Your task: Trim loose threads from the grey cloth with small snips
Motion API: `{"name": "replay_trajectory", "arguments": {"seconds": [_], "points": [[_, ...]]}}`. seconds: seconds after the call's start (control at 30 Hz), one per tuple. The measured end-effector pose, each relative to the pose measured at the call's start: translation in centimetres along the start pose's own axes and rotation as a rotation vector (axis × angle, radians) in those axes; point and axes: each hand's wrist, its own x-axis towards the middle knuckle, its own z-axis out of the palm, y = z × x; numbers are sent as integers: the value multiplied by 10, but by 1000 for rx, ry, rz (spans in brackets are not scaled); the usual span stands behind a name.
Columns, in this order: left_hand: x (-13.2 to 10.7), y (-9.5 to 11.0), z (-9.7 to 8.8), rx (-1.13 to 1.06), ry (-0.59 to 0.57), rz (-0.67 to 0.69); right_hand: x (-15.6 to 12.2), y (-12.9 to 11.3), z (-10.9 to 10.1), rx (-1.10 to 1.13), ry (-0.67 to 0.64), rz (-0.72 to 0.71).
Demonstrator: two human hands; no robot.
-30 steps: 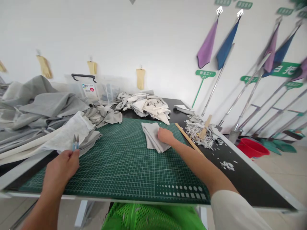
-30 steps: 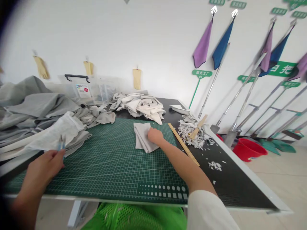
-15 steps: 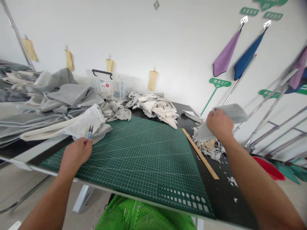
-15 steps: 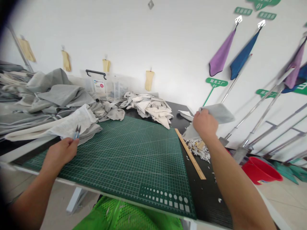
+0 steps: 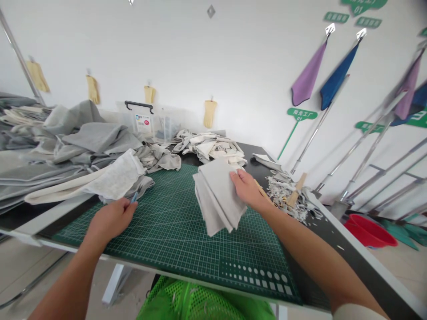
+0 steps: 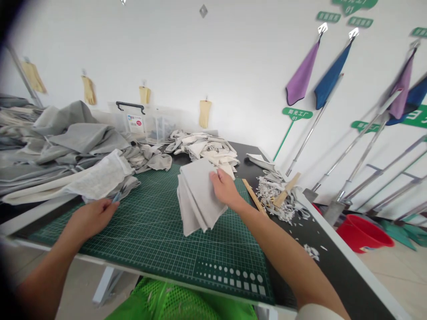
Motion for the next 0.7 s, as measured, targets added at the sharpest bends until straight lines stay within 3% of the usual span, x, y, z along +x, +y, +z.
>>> {"name": "replay_trajectory", "arguments": {"seconds": [0.1,0.2,0.43,0.57,0.63,0.7], "points": [[0,4,1,39,-63,61,-15,7,21,-128,-190,66],[-1,9,3,114,-82,99,-21,23,33,-197,-270,132],[-6,24,4,244,-42,187,-33,64,23,-398,-357,341],[-7,33,3,313,-11,224,-54,55,8,-525,-287,369],[-6,36,3,326,-19,238,-64,40,3,-608,-235,256],[-4,38,2,334,-30,245,-74,24,3,-607,-303,147]]}}
